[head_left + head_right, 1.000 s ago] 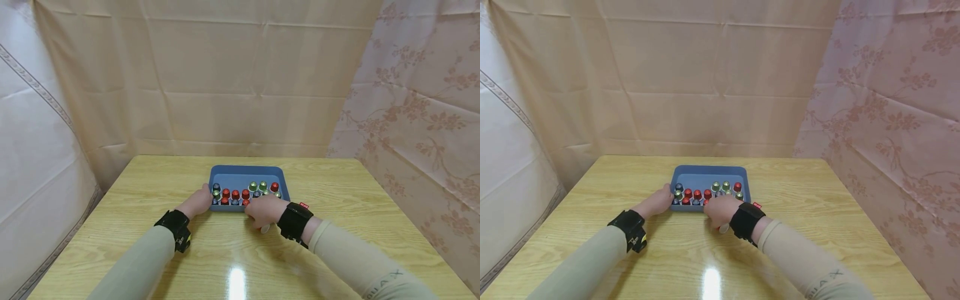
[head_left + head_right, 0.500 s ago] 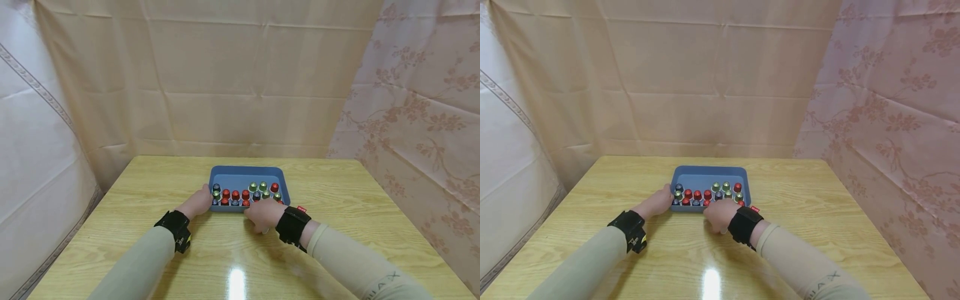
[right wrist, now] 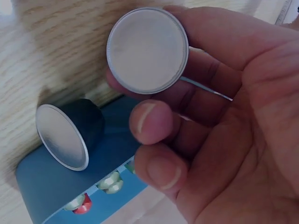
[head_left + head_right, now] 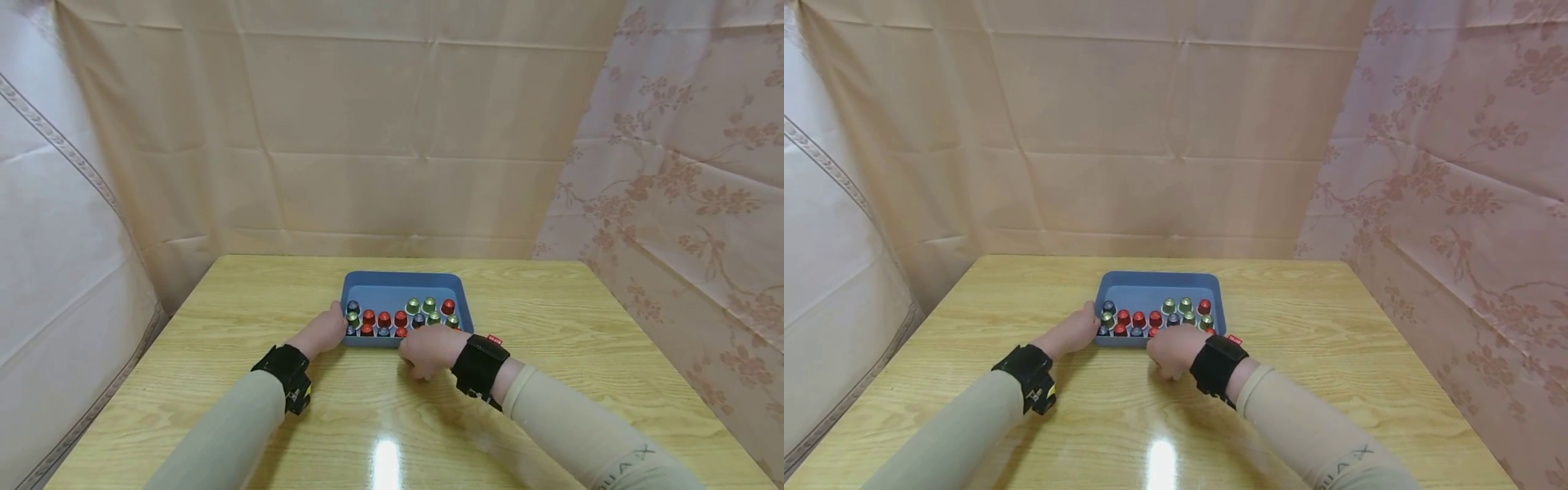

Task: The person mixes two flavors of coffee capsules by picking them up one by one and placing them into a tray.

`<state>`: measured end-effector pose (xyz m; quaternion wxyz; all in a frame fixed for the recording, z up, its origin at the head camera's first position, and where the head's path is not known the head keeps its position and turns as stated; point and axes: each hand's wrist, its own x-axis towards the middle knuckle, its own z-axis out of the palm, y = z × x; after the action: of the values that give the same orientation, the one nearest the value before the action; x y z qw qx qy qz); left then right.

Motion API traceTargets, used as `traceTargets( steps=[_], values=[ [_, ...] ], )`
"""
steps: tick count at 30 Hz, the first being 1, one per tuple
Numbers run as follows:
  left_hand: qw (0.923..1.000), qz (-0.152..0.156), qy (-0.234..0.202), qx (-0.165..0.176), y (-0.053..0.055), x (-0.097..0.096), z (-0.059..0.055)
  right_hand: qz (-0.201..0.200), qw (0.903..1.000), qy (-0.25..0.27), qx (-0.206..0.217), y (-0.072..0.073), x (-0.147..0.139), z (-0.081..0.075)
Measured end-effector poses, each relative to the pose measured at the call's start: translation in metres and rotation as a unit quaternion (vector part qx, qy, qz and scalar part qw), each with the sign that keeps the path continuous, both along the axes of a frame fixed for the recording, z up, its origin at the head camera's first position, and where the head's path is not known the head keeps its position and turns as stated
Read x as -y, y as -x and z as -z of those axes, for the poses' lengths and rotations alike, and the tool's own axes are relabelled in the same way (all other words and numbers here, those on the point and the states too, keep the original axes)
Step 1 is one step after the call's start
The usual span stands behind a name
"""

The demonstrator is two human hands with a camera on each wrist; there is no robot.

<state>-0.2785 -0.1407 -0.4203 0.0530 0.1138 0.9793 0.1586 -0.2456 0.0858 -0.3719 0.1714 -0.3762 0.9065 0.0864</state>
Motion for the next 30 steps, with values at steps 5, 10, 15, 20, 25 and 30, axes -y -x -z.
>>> traceTargets(
  steps=[5, 10, 15, 20, 25, 30],
  values=[
    [1.0000, 0.001, -0.003, -0.001, 0.000, 0.000, 0.000, -0.018, 0.9987, 0.042, 0.021, 0.004, 0.000, -0.007],
    [0.9999, 0.006, 0.007, -0.009, 0.000, 0.000, 0.001, -0.048, 0.9948, 0.083, 0.036, 0.010, -0.001, -0.016],
    [0.9999, 0.007, 0.010, -0.009, -0.001, 0.000, -0.001, -0.058, 0.9907, 0.119, 0.033, 0.017, -0.004, -0.023],
    [1.0000, -0.005, 0.001, 0.007, -0.001, -0.001, -0.001, -0.054, 0.9865, 0.154, 0.019, 0.027, -0.010, -0.028],
    [0.9999, 0.003, 0.012, 0.000, -0.001, -0.001, -0.001, -0.047, 0.9801, 0.193, 0.014, 0.038, -0.018, -0.031],
    [0.9999, 0.002, 0.016, 0.001, -0.001, -0.002, -0.003, -0.056, 0.9745, 0.215, -0.029, 0.052, -0.027, -0.030]
  ],
)
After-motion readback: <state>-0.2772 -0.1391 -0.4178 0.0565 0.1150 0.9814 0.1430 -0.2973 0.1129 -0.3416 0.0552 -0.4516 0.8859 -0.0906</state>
